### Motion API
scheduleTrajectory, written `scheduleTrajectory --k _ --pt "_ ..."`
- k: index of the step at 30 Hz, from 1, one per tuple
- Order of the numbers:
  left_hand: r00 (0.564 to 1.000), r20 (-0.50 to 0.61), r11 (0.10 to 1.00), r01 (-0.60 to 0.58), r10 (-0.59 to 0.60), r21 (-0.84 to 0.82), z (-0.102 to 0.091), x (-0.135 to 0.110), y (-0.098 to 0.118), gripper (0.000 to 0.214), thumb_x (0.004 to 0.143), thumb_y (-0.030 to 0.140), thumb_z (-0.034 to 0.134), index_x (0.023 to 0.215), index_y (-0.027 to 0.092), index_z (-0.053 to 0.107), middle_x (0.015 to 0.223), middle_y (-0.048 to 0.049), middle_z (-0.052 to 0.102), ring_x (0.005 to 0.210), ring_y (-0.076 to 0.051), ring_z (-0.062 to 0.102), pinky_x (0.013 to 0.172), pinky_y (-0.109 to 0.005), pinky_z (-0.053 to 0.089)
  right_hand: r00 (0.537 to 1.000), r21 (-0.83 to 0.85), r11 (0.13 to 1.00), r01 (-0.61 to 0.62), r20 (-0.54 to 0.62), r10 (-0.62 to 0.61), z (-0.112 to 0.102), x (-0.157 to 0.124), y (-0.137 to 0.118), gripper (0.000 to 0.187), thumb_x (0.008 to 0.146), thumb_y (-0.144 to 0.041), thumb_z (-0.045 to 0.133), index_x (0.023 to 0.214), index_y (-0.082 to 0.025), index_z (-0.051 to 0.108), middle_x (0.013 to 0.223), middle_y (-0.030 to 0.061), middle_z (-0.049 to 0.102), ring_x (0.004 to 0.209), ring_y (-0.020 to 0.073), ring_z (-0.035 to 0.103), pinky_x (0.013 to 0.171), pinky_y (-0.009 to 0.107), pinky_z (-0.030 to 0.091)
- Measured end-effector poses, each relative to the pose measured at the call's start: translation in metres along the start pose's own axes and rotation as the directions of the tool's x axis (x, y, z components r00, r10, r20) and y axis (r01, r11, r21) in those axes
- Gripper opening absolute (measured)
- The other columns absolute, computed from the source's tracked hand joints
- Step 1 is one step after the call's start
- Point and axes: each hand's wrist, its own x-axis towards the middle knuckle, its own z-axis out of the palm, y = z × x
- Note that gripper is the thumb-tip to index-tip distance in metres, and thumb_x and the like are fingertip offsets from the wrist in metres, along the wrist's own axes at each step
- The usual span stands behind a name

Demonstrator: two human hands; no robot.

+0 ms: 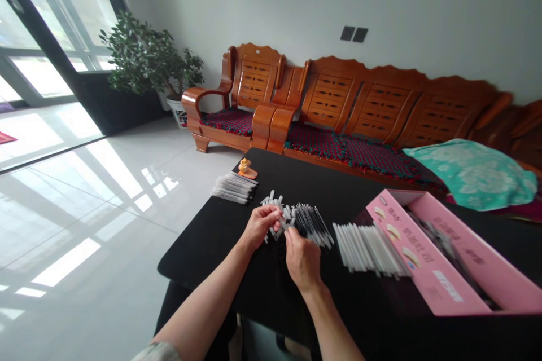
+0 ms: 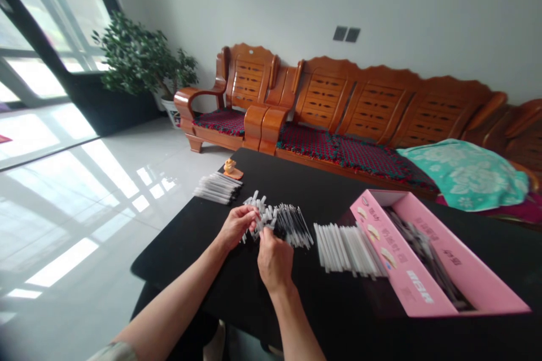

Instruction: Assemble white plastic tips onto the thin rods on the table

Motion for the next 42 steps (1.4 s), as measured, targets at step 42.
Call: scheduleTrajectory --k 42 --pt "0.995 0.057 0.997 0.081 -0.080 -0.013 -0.003 -0.002 0.004 0.030 0.071 0.036 0.081 0.081 0.010 0.070 0.066 -0.0036 0.065 0.044 -0.005 0.048 0.045 -0.018 0.038 0.832 0.588 0.618 -0.522 0.510 0.218 0.000 -0.002 0.000 0.055 0.089 -0.063 0.046 0.103 -0.013 0.064 0.045 -0.0057 0.048 0.030 0.0069 0.029 0.032 0.020 0.022"
